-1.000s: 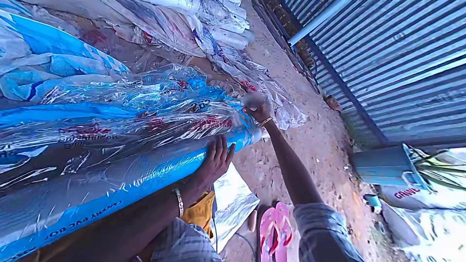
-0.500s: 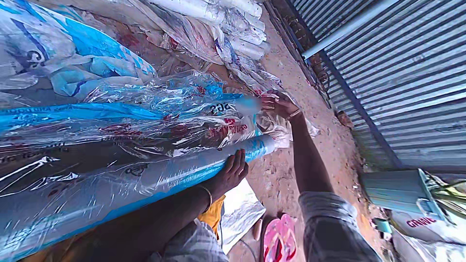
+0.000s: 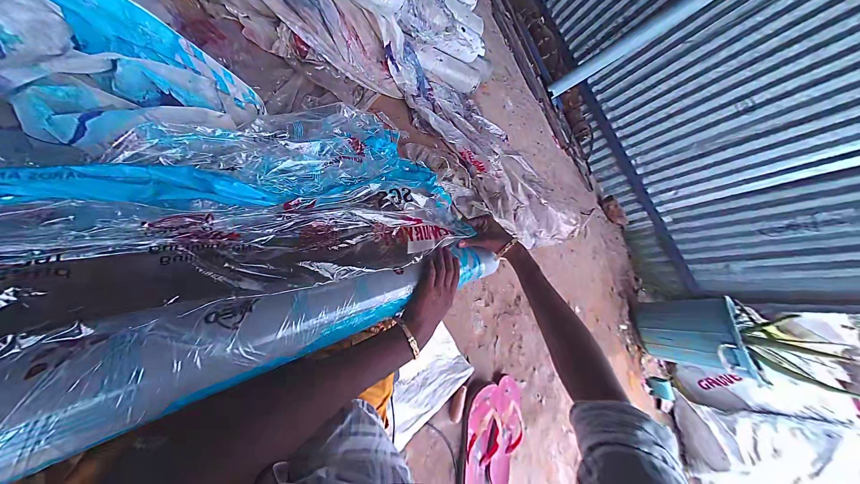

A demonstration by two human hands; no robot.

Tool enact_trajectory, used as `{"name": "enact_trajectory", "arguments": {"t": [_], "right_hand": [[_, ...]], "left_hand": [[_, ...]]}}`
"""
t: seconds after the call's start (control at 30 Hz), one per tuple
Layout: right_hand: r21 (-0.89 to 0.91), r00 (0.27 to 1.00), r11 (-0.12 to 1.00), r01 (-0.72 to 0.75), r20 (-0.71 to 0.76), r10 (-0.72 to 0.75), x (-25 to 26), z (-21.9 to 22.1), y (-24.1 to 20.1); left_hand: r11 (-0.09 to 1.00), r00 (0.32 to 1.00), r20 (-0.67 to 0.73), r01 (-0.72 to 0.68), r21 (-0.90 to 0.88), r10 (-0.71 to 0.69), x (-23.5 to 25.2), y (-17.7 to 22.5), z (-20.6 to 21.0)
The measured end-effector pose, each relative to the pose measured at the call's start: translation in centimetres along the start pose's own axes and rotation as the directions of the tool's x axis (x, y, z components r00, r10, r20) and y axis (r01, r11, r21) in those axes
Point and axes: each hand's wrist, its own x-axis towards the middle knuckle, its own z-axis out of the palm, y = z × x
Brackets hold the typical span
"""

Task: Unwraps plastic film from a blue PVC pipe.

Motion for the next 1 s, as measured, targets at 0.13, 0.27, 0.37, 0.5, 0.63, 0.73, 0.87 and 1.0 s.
{"name": "enact_trajectory", "arguments": {"t": [0.13,0.27,0.37,0.5,0.63,0.73,0.87,1.0], "right_hand": [[-0.149,0.998,0.989,0.006,-0.063,-0.016,2.5,0.6,-1.0],[-0.220,0.995,0.975,0.006,-0.099,-0.028,6.0,1.4,-1.2],[-0.362,0.999,0.931,-0.048,-0.021,0.043,9.2,2.3,-0.5],[-0.493,0.979,0.865,-0.095,0.112,0.171,9.9,3.1,-1.7],[-0.289,0.943,0.950,-0.118,0.268,0.199,7.6,-2.9,-3.6],[0.059,0.997,0.997,-0.048,0.058,0.045,3.5,-8.6,-4.6],[-0.167,0.976,0.969,0.179,-0.091,-0.196,1.4,-8.4,-11.1],[-0.202,0.828,0.804,0.559,0.097,-0.552,3.3,5.7,-14.9]], "left_hand": [[0.999,0.970,-0.244,0.017,0.050,-0.004,-1.1,0.1,2.4],[0.999,0.976,-0.212,-0.040,0.031,0.046,-1.9,-0.6,2.5],[0.997,0.968,-0.242,-0.063,0.049,0.073,-2.2,-0.8,2.9],[0.996,0.965,-0.251,-0.085,-0.014,0.079,-2.4,-0.6,3.0],[0.996,0.963,-0.258,-0.081,-0.021,0.073,-2.0,-1.0,2.1],[0.995,0.967,-0.251,-0.067,-0.078,0.045,-2.0,-1.1,1.7],[0.985,0.984,-0.158,-0.099,-0.139,0.077,-2.6,-1.6,0.5],[0.977,0.977,-0.161,-0.162,-0.139,0.139,-2.6,-2.0,0.5]]}}
